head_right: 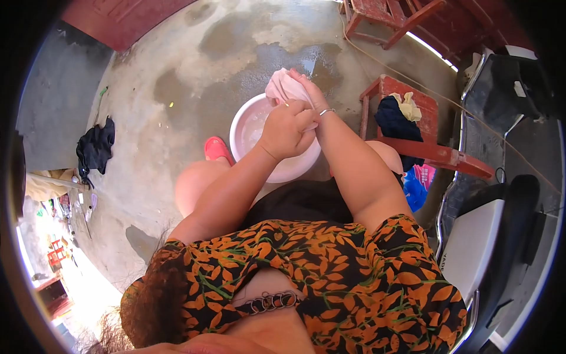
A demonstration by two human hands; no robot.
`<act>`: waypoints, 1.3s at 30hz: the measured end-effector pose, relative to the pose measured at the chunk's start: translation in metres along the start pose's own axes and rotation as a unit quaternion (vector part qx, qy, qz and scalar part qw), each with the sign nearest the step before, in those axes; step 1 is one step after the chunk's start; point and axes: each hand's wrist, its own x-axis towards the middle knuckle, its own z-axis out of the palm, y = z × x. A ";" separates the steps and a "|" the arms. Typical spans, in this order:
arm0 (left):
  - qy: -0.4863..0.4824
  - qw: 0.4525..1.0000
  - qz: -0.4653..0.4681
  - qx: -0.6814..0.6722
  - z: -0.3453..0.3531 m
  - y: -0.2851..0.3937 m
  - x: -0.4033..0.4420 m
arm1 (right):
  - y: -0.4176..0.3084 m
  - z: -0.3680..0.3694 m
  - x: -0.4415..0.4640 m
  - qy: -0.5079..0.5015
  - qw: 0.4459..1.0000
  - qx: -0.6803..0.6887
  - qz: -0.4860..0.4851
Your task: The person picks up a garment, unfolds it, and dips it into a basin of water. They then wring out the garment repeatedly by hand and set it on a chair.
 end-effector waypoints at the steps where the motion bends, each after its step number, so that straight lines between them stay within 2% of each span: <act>1: 0.002 0.999 -0.030 0.025 -0.002 0.004 0.000 | 0.009 -0.004 0.008 0.047 0.996 0.073 -0.012; 2: 0.005 0.997 -0.060 0.049 -0.004 0.005 0.000 | 0.015 -0.004 0.012 0.047 0.996 0.073 -0.014; 4: 0.061 0.984 -0.137 0.095 -0.014 -0.015 0.004 | 0.032 -0.004 0.016 0.117 0.972 -0.032 -0.201; 5: 0.105 0.970 -0.187 0.113 -0.020 -0.029 0.007 | 0.034 0.021 0.009 0.161 0.962 -0.025 -0.219; 7: 0.121 0.914 -0.361 0.139 -0.042 -0.045 0.013 | 0.044 0.031 0.016 0.181 0.951 -0.074 -0.241; 8: 0.122 0.914 -0.361 0.138 -0.039 -0.043 0.014 | 0.045 0.037 0.014 0.201 0.937 -0.118 -0.260; 10: 0.098 0.920 -0.349 0.152 -0.037 -0.039 0.011 | 0.035 0.045 0.004 0.171 0.947 -0.118 -0.245; 12: 0.068 0.931 -0.320 0.164 -0.026 -0.028 0.009 | 0.023 0.039 0.000 0.182 0.964 -0.096 -0.171; 14: -0.086 0.968 -0.185 0.147 -0.015 -0.012 0.007 | 0.019 0.013 0.010 0.193 0.959 -0.090 -0.186; 16: -0.065 0.967 -0.205 0.134 -0.009 -0.010 0.001 | 0.017 0.000 0.014 0.238 0.958 -0.090 -0.130; 17: -0.046 0.965 -0.228 0.117 -0.007 -0.011 -0.002 | 0.023 -0.004 0.019 0.197 0.972 -0.083 -0.102; 18: -0.048 0.965 -0.233 0.112 -0.012 -0.015 -0.002 | 0.028 0.009 0.012 0.202 0.971 -0.082 -0.098; 20: 0.070 0.925 -0.339 0.158 -0.031 -0.038 0.008 | 0.032 0.041 -0.002 0.192 0.965 -0.109 -0.143; 24: 0.084 0.906 -0.373 0.180 -0.038 -0.048 0.009 | 0.031 0.047 -0.002 0.184 0.964 -0.129 -0.143; 26: 0.031 0.881 -0.449 0.145 -0.038 -0.049 0.008 | 0.034 0.039 0.002 0.169 0.967 -0.117 -0.154; 27: 0.032 0.881 -0.450 0.142 -0.040 -0.054 0.007 | 0.035 0.034 0.004 0.155 0.969 -0.108 -0.160; 29: -0.005 0.920 -0.387 0.057 -0.050 -0.068 0.002 | 0.032 0.025 0.007 0.155 0.964 -0.130 -0.173; 30: -0.005 0.919 -0.389 0.057 -0.053 -0.073 0.000 | 0.030 0.022 0.009 0.153 0.959 -0.147 -0.189; 32: -0.057 0.893 -0.425 -0.134 -0.056 -0.081 -0.001 | 0.023 0.021 0.008 0.144 0.961 -0.158 -0.174; 33: -0.059 0.893 -0.426 -0.133 -0.056 -0.080 -0.002 | 0.020 0.024 0.006 0.136 0.962 -0.170 -0.162; 35: -0.096 0.903 -0.368 -0.202 -0.051 -0.075 -0.002 | 0.018 0.035 -0.001 0.111 0.963 -0.198 -0.147; 36: -0.099 0.901 -0.369 -0.204 -0.050 -0.072 -0.002 | 0.019 0.038 -0.005 0.086 0.961 -0.229 -0.131; 37: -0.087 0.930 -0.325 -0.150 -0.049 -0.071 -0.001 | 0.020 0.030 -0.002 0.054 0.972 -0.212 -0.088; 38: -0.073 0.953 -0.279 -0.095 -0.048 -0.070 -0.001 | 0.018 0.027 -0.001 0.057 0.972 -0.211 -0.087; 39: -0.074 0.952 -0.281 -0.098 -0.049 -0.070 -0.002 | 0.016 0.024 -0.001 0.028 0.967 -0.247 -0.063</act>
